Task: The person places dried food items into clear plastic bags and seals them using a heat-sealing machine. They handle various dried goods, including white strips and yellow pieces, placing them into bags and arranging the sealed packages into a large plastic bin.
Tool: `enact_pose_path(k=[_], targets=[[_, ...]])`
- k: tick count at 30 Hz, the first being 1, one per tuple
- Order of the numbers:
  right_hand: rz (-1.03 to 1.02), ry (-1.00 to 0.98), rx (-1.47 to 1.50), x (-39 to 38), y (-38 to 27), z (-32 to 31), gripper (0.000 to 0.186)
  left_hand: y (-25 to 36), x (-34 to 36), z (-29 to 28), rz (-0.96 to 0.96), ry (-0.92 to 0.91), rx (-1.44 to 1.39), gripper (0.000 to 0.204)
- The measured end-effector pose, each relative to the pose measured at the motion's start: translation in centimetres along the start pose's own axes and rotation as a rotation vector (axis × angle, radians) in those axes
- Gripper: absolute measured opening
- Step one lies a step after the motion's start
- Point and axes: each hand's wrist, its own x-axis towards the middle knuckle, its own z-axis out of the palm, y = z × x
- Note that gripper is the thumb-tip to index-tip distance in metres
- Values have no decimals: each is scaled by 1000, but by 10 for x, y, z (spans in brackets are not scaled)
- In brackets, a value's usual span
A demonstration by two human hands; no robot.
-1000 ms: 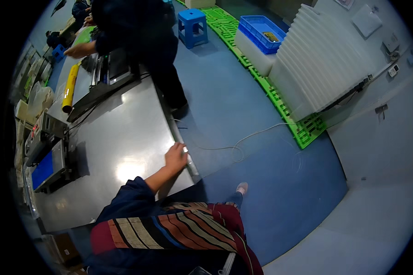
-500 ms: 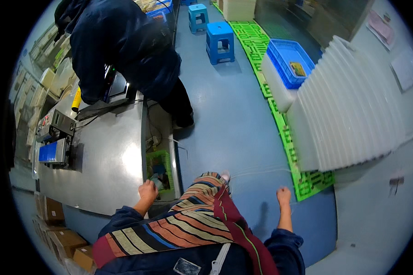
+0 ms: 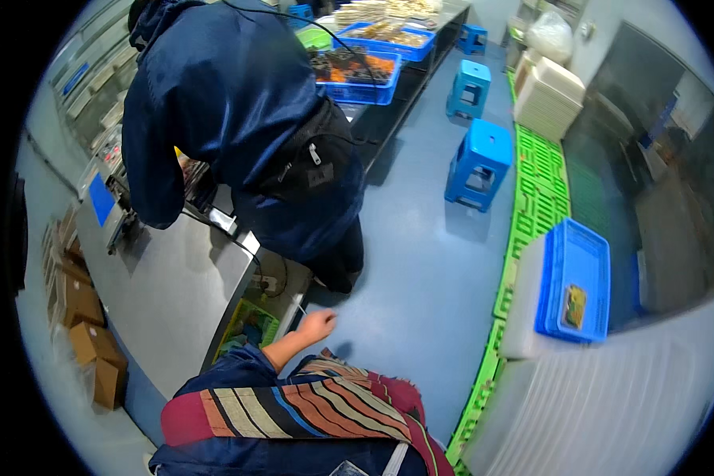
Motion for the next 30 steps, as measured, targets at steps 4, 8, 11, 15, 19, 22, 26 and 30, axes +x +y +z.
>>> enact_pose_path(k=[4,8,11,15,19,22,26,30], targets=[[-31,49,-20,83,-33,-90,28,71,78,-25,33,84,-156,21],[-162,101,-99,178,-95,-186,25,53,108,-11,-293,129,-54,21],[-291,110,-214,241,-142,-241,23,20,107,21,-465,198,8,22],[-490,43,-468,296,-224,-319,22,54,58,45,-532,233,-136,23],[-573,-211,-595,348,-313,-328,22,59,-33,89,-760,486,-424,21],[-845,-317,-936,373,-383,-264,18,55,-147,137,-1063,878,-410,20],[-1552,-494,-1400,353,-455,-123,13,72,-339,274,-1881,678,-471,25],[-1471,-355,-1161,144,-474,23,25,112,-477,369,-1894,128,-263,21]])
